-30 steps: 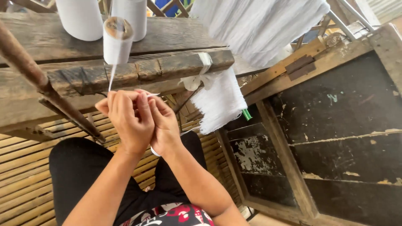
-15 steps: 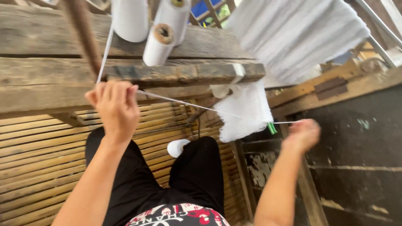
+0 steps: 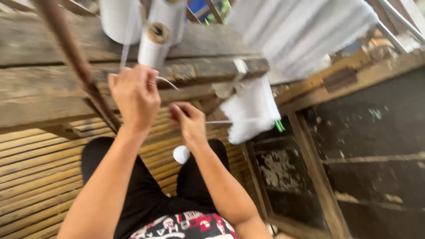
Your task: Winding white thread from multiple spools onto a wooden frame in a workshop.
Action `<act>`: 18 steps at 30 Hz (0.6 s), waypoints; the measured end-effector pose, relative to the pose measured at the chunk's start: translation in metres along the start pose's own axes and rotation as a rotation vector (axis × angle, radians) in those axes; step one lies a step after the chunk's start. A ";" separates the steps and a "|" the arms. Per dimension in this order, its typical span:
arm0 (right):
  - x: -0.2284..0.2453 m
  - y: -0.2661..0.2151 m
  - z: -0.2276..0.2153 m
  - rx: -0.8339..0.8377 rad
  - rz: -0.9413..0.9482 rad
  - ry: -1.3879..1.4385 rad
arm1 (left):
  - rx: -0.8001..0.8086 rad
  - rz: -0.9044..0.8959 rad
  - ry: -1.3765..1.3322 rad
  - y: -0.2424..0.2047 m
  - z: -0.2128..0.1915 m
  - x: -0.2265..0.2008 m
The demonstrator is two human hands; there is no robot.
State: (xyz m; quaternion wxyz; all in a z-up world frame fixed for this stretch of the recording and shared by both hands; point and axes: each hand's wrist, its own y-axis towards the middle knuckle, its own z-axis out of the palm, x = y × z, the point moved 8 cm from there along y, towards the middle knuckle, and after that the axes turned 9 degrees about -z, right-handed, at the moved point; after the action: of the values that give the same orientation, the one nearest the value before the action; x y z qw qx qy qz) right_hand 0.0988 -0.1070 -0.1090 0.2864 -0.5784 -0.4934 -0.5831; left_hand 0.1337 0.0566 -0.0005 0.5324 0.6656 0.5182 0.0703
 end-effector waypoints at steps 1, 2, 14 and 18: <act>0.000 -0.002 0.013 -0.001 0.080 0.356 | -0.016 -0.028 -0.112 -0.004 -0.005 -0.008; 0.003 -0.003 0.028 -0.004 0.151 0.713 | -0.032 -0.058 -0.223 -0.007 -0.011 -0.015; -0.073 -0.055 -0.221 -0.644 0.169 0.427 | 0.075 -0.083 -0.251 -0.102 -0.008 0.015; -0.095 0.022 -0.371 -0.722 0.160 0.091 | -0.051 -0.066 -0.059 -0.062 -0.025 0.034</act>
State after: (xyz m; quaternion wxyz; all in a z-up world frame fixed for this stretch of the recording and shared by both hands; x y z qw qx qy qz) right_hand -0.0108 -0.4734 -0.1369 0.1304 -0.6525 -0.1961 -0.7203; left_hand 0.0943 0.0921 -0.0540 0.5663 0.6361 0.5220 0.0464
